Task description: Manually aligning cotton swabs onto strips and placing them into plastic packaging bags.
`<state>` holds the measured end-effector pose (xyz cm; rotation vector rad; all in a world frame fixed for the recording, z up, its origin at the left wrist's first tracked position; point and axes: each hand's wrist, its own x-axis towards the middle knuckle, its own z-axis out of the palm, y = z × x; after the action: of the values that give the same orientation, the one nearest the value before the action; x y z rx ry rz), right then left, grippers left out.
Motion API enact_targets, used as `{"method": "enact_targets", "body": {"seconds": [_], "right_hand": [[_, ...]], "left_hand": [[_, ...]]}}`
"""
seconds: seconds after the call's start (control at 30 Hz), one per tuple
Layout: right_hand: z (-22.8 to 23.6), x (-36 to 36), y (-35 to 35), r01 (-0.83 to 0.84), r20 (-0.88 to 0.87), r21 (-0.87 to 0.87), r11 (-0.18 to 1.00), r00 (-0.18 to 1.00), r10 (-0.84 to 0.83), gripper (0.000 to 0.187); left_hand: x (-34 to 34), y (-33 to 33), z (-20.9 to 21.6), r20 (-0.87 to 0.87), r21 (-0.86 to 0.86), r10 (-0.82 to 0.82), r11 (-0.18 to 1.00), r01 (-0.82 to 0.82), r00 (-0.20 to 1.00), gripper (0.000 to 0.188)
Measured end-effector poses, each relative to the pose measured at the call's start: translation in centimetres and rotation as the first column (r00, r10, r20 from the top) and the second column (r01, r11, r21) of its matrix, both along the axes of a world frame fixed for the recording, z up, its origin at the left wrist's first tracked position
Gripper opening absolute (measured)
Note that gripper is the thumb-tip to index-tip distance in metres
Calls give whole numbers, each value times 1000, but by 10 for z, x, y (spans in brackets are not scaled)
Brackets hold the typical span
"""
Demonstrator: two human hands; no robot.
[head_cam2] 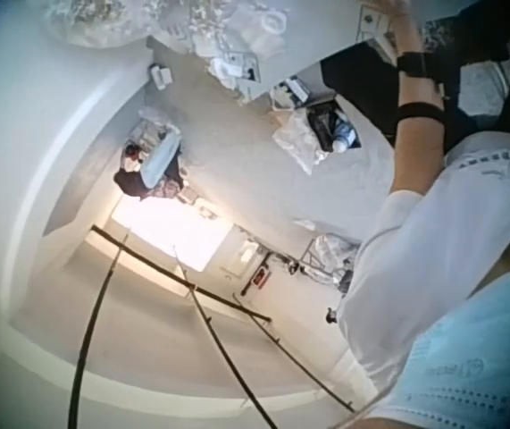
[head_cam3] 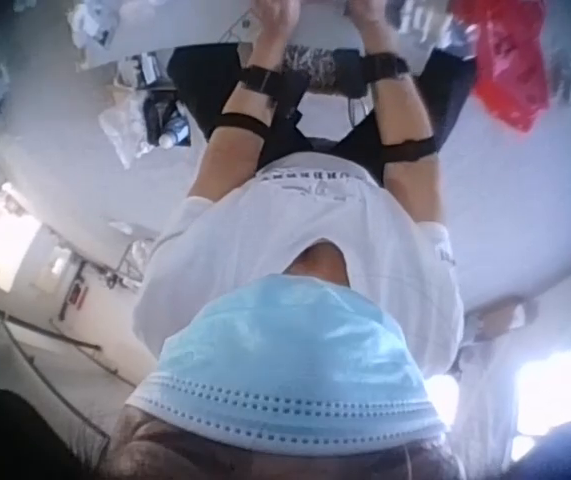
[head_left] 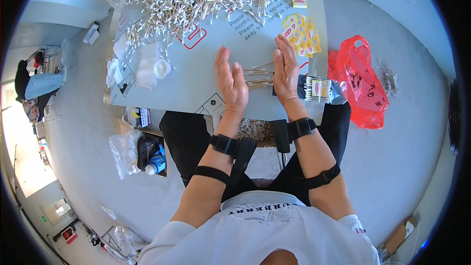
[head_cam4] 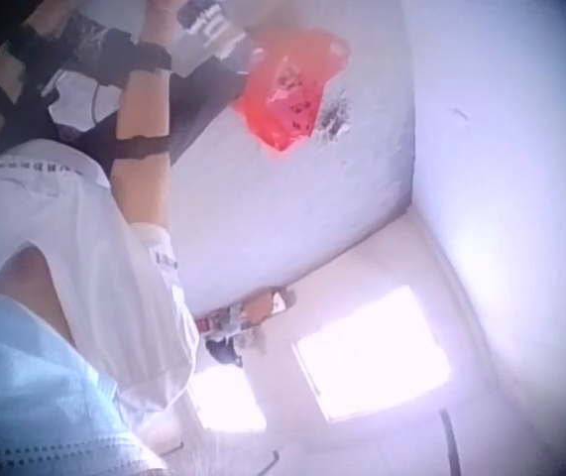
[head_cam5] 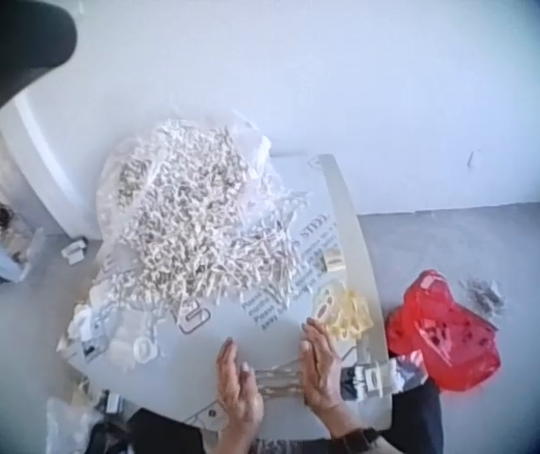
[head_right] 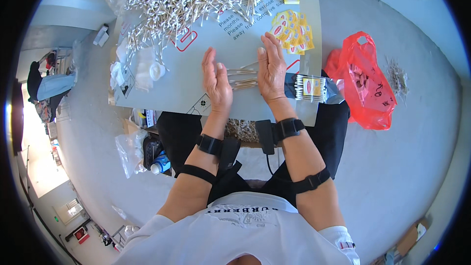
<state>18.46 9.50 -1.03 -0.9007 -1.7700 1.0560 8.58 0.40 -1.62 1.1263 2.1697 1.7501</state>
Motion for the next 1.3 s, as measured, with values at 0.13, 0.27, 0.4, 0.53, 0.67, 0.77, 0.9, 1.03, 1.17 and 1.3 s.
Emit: {"method": "enact_targets", "body": {"seconds": [0.13,0.27,0.4,0.53,0.67,0.77,0.9,1.03,1.17,1.3], "right_hand": [[-4,-5,-22,78,-69,-58,995,994,-82,33],[-8,-1,-18,-35,-292,-259,965,955,-44,38],[-3,18,-15,-106,-469,-538,836,862,-192,41],[-3,33,-21,-121,-531,-561,819,812,-243,40],[-3,36,-26,-109,-497,-569,815,836,-234,36],[-4,35,-27,-107,-488,-557,824,845,-220,34],[-7,41,-29,-117,-453,-506,855,879,-148,27],[10,55,-38,-36,-198,-406,913,979,-49,31],[13,60,-47,-75,221,-19,997,972,77,45],[5,59,-48,-92,277,90,992,959,64,42]], "left_hand": [[13,10,-2,89,47,-22,999,18,996,42],[11,13,-3,289,175,-97,983,47,952,42],[-2,-6,16,38,-72,-217,973,219,976,52],[25,-29,26,-386,-633,-523,749,194,760,80],[32,-27,21,-367,-673,-511,723,157,777,93],[26,-11,15,-406,-613,-464,777,142,787,93],[26,-4,9,-409,-624,-442,774,109,798,83],[1,-4,7,-408,-483,-331,869,106,851,66],[-18,1,8,-441,-565,-406,819,104,801,54],[-9,-10,8,-436,-655,-571,731,189,696,58]]}}
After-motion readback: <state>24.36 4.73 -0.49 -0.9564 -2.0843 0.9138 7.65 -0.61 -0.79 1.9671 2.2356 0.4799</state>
